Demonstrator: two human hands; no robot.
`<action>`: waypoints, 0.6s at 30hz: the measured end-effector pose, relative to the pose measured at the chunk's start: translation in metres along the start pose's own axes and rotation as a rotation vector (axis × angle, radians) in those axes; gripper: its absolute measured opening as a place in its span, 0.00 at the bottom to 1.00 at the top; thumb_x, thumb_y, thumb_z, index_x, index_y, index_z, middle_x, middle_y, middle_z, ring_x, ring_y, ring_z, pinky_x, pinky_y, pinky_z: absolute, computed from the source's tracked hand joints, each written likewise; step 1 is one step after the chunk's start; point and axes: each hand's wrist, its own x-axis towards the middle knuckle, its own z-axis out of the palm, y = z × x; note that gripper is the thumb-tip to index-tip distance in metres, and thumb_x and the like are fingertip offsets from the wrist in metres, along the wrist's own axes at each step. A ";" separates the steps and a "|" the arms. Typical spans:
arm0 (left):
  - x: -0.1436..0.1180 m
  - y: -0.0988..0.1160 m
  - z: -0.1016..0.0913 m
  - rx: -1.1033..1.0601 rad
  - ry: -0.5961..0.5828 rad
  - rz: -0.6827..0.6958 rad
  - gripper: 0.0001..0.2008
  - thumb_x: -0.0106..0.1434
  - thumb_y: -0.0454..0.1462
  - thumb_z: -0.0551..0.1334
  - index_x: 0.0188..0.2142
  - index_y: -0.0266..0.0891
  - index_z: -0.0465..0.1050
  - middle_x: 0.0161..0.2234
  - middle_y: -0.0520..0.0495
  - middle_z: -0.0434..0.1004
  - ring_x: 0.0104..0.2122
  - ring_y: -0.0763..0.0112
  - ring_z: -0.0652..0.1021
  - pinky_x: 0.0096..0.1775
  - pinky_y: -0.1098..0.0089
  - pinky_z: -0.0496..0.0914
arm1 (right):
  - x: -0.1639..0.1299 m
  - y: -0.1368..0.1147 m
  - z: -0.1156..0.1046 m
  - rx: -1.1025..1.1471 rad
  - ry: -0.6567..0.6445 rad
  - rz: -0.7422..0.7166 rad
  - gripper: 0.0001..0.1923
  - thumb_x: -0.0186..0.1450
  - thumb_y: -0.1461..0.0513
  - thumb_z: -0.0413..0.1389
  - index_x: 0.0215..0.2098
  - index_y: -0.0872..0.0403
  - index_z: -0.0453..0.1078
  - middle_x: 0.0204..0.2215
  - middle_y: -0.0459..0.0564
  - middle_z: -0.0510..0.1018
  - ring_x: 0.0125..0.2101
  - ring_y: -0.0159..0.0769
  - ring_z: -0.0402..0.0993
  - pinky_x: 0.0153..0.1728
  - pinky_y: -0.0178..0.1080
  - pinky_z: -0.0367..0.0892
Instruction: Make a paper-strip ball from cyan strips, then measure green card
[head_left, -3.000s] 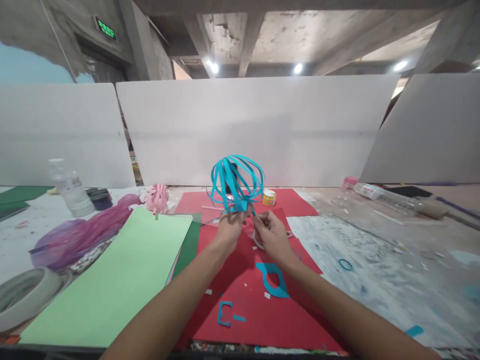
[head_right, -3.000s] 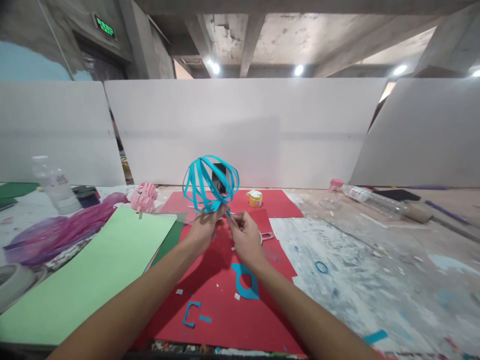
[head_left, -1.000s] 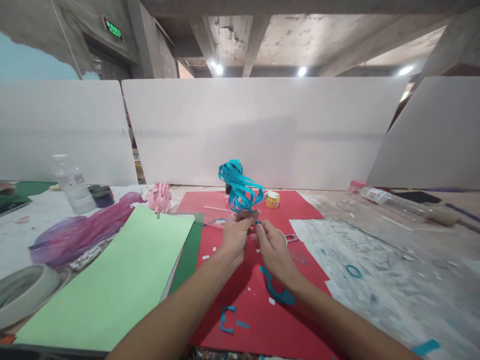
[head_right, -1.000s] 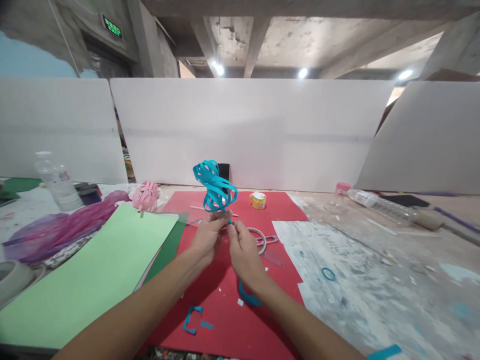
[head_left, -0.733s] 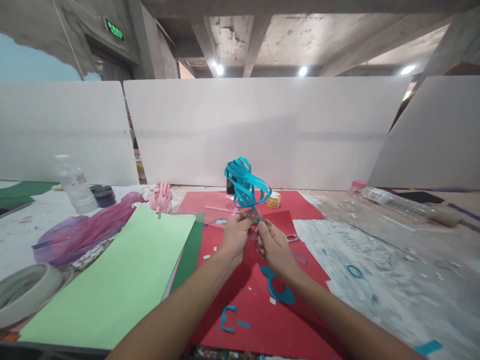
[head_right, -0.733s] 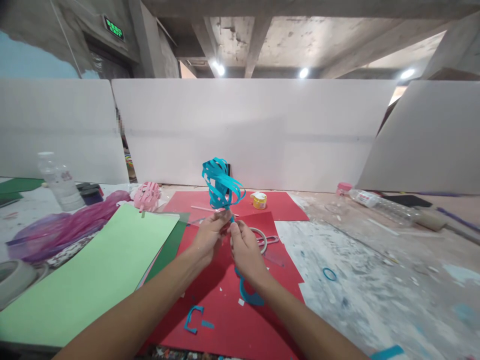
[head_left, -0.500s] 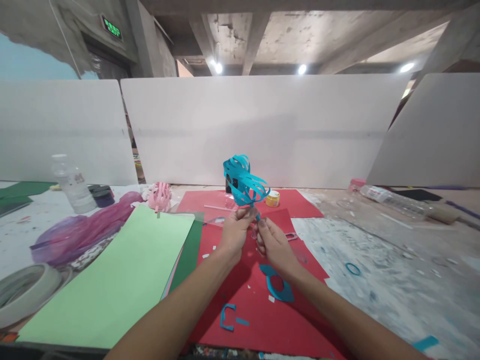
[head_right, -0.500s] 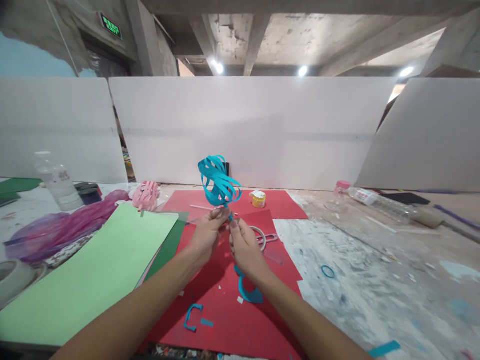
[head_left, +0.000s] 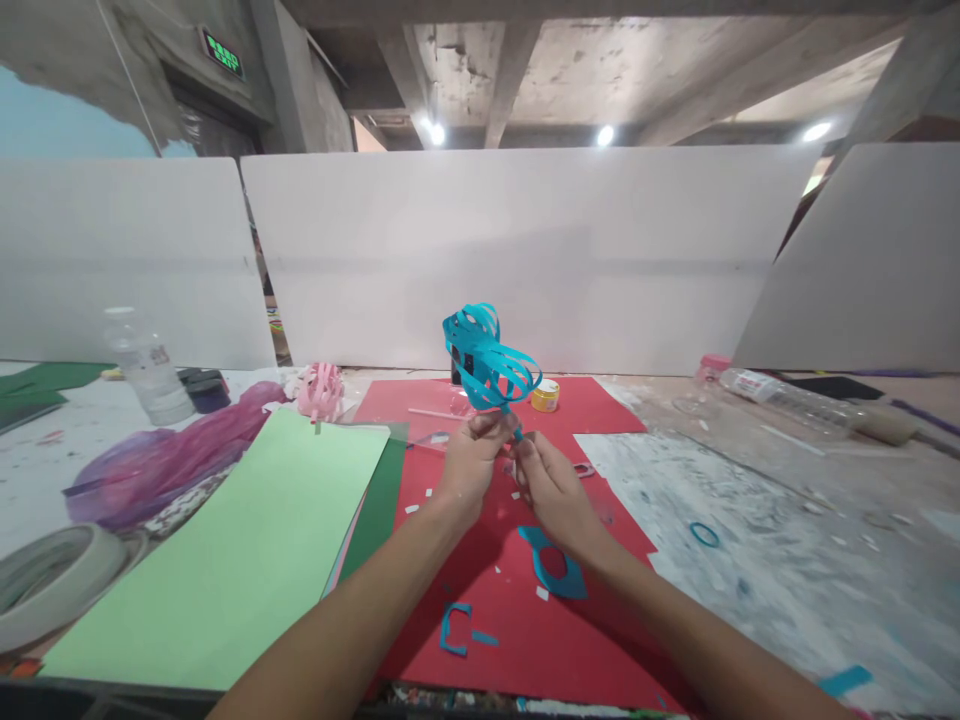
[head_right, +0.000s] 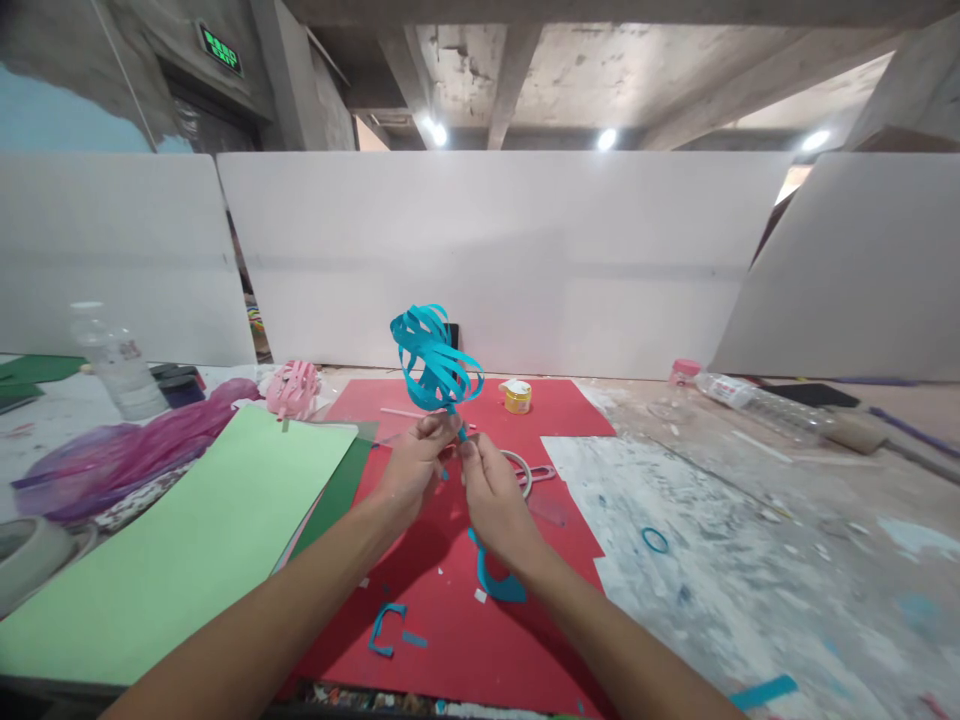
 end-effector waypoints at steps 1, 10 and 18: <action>0.000 -0.001 0.000 -0.010 0.003 0.008 0.20 0.38 0.46 0.77 0.26 0.38 0.74 0.25 0.52 0.74 0.23 0.76 0.71 0.29 0.74 0.65 | 0.000 -0.001 0.000 -0.016 0.015 -0.014 0.20 0.68 0.46 0.48 0.28 0.51 0.62 0.20 0.44 0.63 0.22 0.33 0.58 0.23 0.36 0.55; 0.003 -0.002 -0.004 -0.078 -0.088 -0.018 0.21 0.42 0.48 0.76 0.25 0.37 0.71 0.19 0.56 0.68 0.18 0.79 0.66 0.24 0.75 0.61 | 0.001 -0.014 0.005 0.461 -0.192 0.329 0.21 0.61 0.43 0.55 0.29 0.51 0.59 0.14 0.33 0.51 0.13 0.23 0.40 0.14 0.30 0.42; 0.001 0.014 -0.005 -0.069 -0.188 -0.088 0.23 0.40 0.48 0.77 0.24 0.37 0.69 0.17 0.56 0.66 0.18 0.78 0.68 0.24 0.75 0.62 | 0.005 -0.019 -0.013 0.817 -0.454 0.529 0.17 0.64 0.50 0.57 0.31 0.53 0.60 0.13 0.32 0.46 0.14 0.23 0.34 0.13 0.28 0.39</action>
